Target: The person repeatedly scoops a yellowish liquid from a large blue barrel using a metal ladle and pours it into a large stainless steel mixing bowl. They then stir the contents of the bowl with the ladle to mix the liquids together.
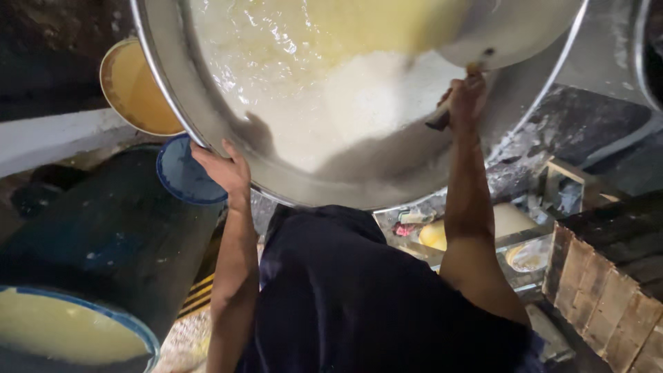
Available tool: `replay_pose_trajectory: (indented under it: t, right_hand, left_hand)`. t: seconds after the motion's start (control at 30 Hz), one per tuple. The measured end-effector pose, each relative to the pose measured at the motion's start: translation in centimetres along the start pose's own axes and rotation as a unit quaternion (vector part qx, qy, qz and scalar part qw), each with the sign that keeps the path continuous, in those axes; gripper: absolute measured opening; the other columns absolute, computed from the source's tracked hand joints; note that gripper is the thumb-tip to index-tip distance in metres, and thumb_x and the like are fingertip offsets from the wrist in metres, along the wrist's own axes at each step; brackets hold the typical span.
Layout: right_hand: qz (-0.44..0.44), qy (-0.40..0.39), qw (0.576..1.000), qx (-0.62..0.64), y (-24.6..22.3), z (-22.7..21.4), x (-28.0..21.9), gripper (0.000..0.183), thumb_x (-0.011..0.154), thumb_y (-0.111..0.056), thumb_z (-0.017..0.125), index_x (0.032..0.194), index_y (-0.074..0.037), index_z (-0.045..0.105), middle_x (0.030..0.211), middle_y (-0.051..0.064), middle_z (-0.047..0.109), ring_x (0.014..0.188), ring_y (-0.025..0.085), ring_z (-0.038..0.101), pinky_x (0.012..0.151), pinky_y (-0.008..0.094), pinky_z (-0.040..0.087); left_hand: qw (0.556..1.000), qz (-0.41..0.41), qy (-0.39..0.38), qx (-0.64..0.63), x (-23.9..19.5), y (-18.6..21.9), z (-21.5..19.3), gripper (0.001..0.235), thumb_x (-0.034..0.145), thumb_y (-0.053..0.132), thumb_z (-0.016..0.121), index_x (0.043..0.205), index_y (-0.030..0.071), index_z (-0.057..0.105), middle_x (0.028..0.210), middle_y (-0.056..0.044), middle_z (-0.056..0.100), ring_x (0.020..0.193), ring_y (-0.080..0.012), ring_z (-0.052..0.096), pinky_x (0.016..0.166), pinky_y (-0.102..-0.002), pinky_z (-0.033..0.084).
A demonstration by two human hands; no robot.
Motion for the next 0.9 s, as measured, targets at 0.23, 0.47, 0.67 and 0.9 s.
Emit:
replay_pose_trajectory:
  t: [0.23,0.47,0.67,0.9]
  right_hand:
    - [-0.348,0.186,0.919,-0.015,-15.4,-9.0,-10.9,0.033,0.100,-0.009,0.065,0.126,0.000,0.047,0.092,0.015,0.062,0.072,0.021,0.064,0.062,0.036,0.056]
    - [-0.281,0.032,0.913,0.293,-15.3,-4.7,-19.5,0.022,0.105,-0.017,0.058,0.120,-0.002,0.051,0.098,0.013,0.063,0.082,0.019,0.066,0.079,0.036,0.061]
    - [-0.376,0.093,0.910,-0.149,-10.9,4.5,-28.0,0.020,0.089,-0.011,0.077,0.093,-0.004,0.058,0.076,0.003,0.059,0.069,0.014,0.053,0.065,0.033,0.047]
    - [-0.333,0.048,0.923,-0.186,-9.1,10.1,-32.3,0.018,0.087,-0.011,0.076,0.093,-0.003,0.061,0.074,0.005,0.060,0.067,0.016,0.056,0.065,0.034,0.049]
  left_hand:
    - [0.995,0.030,0.016,-0.090,0.5,0.3,0.3,0.066,0.104,0.022,0.061,0.149,-0.015,0.029,0.138,-0.035,0.047,0.130,-0.0510,0.049,0.114,-0.054,0.039]
    - [0.987,-0.005,-0.006,-0.159,0.6,-0.4,1.2,0.067,0.098,0.015,0.060,0.149,-0.015,0.028,0.137,-0.036,0.048,0.128,-0.0524,0.051,0.111,-0.051,0.041]
    - [0.969,-0.090,-0.055,-0.224,0.6,-0.5,1.7,0.064,0.097,0.017,0.058,0.146,-0.014,0.030,0.128,-0.033,0.054,0.114,-0.0453,0.063,0.102,-0.048,0.049]
    - [0.969,-0.109,-0.059,-0.215,0.7,-0.9,3.1,0.051,0.098,0.009,0.054,0.141,-0.012,0.037,0.117,-0.027,0.059,0.105,-0.0385,0.067,0.095,-0.048,0.051]
Point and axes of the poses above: each hand's wrist, its own x-axis towards the middle knuckle, its own z-axis out of the palm, y = z × x, the point moved 9 cm from there along x, towards the middle knuckle
